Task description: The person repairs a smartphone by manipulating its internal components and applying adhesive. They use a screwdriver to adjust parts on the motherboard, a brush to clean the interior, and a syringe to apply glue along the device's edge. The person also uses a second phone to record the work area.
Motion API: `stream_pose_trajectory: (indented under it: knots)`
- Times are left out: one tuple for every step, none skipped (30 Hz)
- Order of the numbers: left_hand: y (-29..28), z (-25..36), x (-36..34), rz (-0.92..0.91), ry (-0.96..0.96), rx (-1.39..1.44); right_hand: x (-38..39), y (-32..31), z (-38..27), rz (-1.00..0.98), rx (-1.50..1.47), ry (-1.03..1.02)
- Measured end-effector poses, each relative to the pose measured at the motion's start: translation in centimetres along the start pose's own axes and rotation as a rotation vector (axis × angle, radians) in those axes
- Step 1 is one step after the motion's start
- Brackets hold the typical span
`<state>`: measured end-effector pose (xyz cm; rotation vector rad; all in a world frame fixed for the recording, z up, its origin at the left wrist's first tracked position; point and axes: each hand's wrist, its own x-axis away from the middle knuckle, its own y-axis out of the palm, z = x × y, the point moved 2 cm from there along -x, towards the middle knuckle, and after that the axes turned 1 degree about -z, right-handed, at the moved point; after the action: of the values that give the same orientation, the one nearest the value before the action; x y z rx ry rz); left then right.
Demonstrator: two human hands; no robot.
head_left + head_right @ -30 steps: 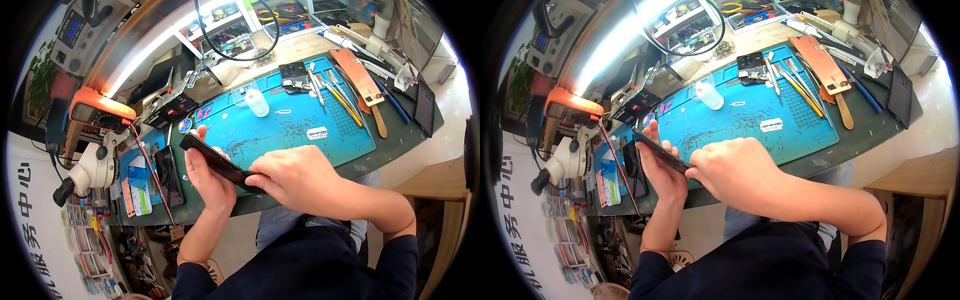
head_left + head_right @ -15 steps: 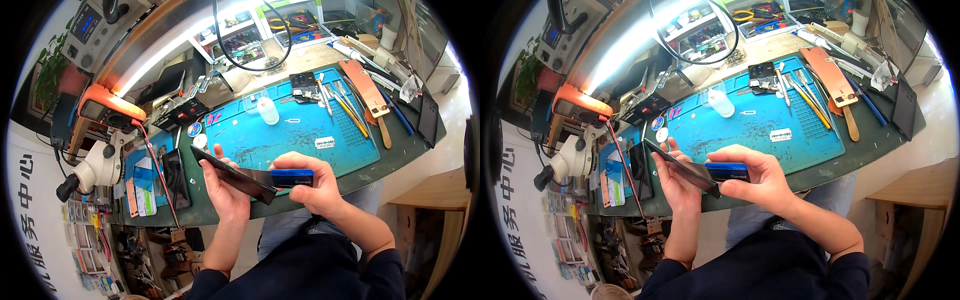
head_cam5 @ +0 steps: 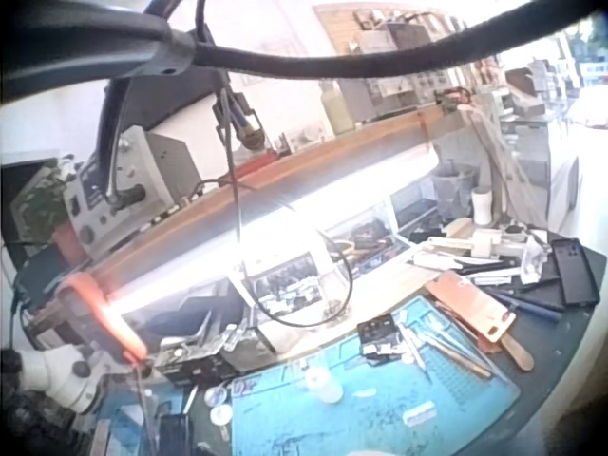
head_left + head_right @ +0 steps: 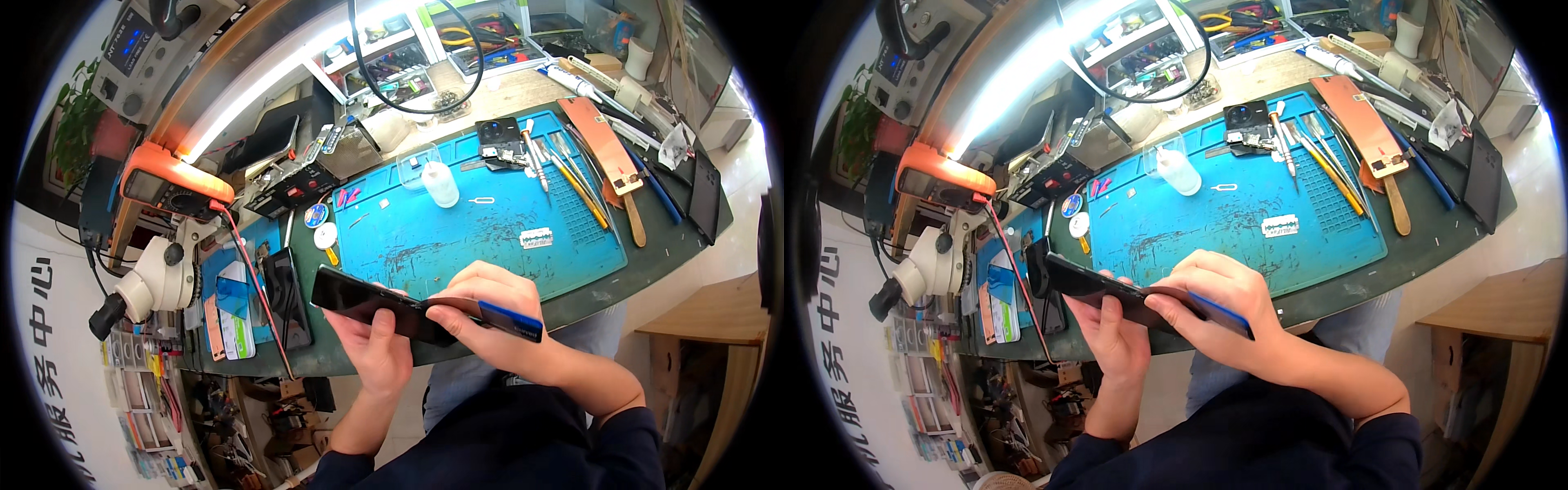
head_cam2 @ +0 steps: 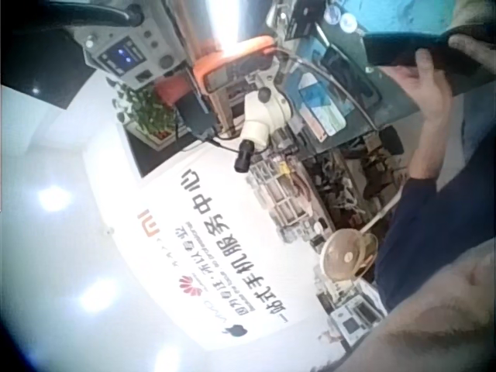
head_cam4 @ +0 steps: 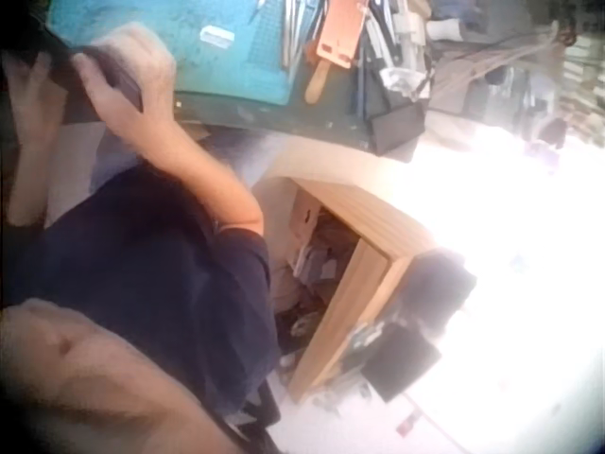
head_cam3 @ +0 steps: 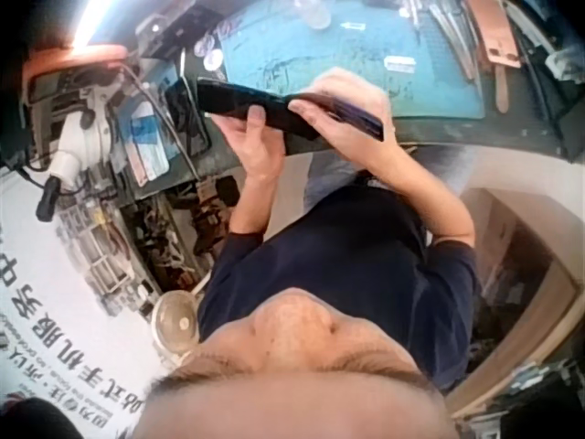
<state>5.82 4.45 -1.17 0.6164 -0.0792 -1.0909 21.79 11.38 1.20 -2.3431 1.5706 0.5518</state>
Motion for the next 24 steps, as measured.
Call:
stream_pose_trajectory:
  knots:
    - [-0.1,-0.1,0.1,0.001,0.013,0.014,0.2,0.2,0.0,0.021,0.022,-0.017]
    - [-0.2,-0.3,0.2,0.002,0.026,0.033,0.3,0.3,0.0,0.041,0.048,-0.034]
    - [-0.2,-0.5,0.2,0.002,0.038,0.052,0.4,0.4,0.0,0.064,0.039,-0.042]
    - [-0.1,-0.5,0.2,0.008,0.035,0.047,0.5,0.5,0.1,0.056,0.008,-0.011]
    - [0.0,-0.4,0.2,0.012,0.033,0.041,0.6,0.5,0.2,0.049,-0.024,0.018]
    - [0.2,-0.4,0.2,0.016,0.031,0.035,0.7,0.5,0.3,0.042,-0.057,0.048]
    - [0.2,-0.4,0.2,0.005,0.032,0.036,0.8,0.7,0.4,0.067,-0.123,0.063]
    - [0.2,-0.3,0.1,-0.008,0.033,0.039,0.9,0.7,0.3,0.067,-0.134,0.084]
    - [0.2,-0.3,0.1,-0.02,0.034,0.041,1.1,0.8,0.1,0.067,-0.145,0.105]
    - [0.3,-0.3,0.1,-0.017,0.032,0.051,1.2,0.9,0.0,0.066,-0.156,0.126]
    - [0.3,-0.3,0.1,-0.012,0.031,0.058,1.3,0.9,0.0,0.076,-0.156,0.116]
    - [0.3,-0.3,0.2,-0.008,0.031,0.066,1.4,1.1,0.2,0.085,-0.157,0.106]
    - [0.3,-0.3,0.2,-0.014,0.03,0.074,1.6,1.2,0.3,0.094,-0.158,0.096]
    - [0.2,-0.3,0.1,-0.02,0.03,0.082,1.6,1.4,0.5,0.104,-0.164,0.08]
    - [0.2,-0.3,0.1,-0.027,0.03,0.089,1.7,1.5,0.6,0.114,-0.171,0.064]
    - [0.2,-0.3,0.1,-0.027,0.032,0.089,1.7,1.6,0.7,0.124,-0.178,0.048]
    - [0.2,-0.3,0.2,-0.024,0.033,0.088,1.8,1.7,0.5,0.122,-0.193,0.088]
    - [0.2,-0.3,0.2,-0.021,0.034,0.088,1.8,1.7,0.3,0.12,-0.209,0.128]
    - [0.1,-0.3,0.2,-0.024,0.04,0.086,1.8,1.7,0.1,0.119,-0.225,0.168]
    - [0.0,-0.3,0.2,-0.03,0.048,0.085,1.8,1.7,0.1,0.125,-0.202,0.153]
    - [-0.1,-0.3,0.2,-0.036,0.055,0.084,1.8,1.7,0.0,0.131,-0.18,0.138]
    - [-0.1,-0.3,0.2,-0.058,0.058,0.081,1.8,1.7,0.0,0.138,-0.157,0.123]
    - [-0.1,-0.2,0.2,-0.08,0.061,0.077,1.8,1.6,-0.1,0.141,-0.15,0.107]
    - [-0.1,-0.2,0.2,-0.101,0.064,0.074,1.8,1.6,-0.1,0.145,-0.143,0.092]
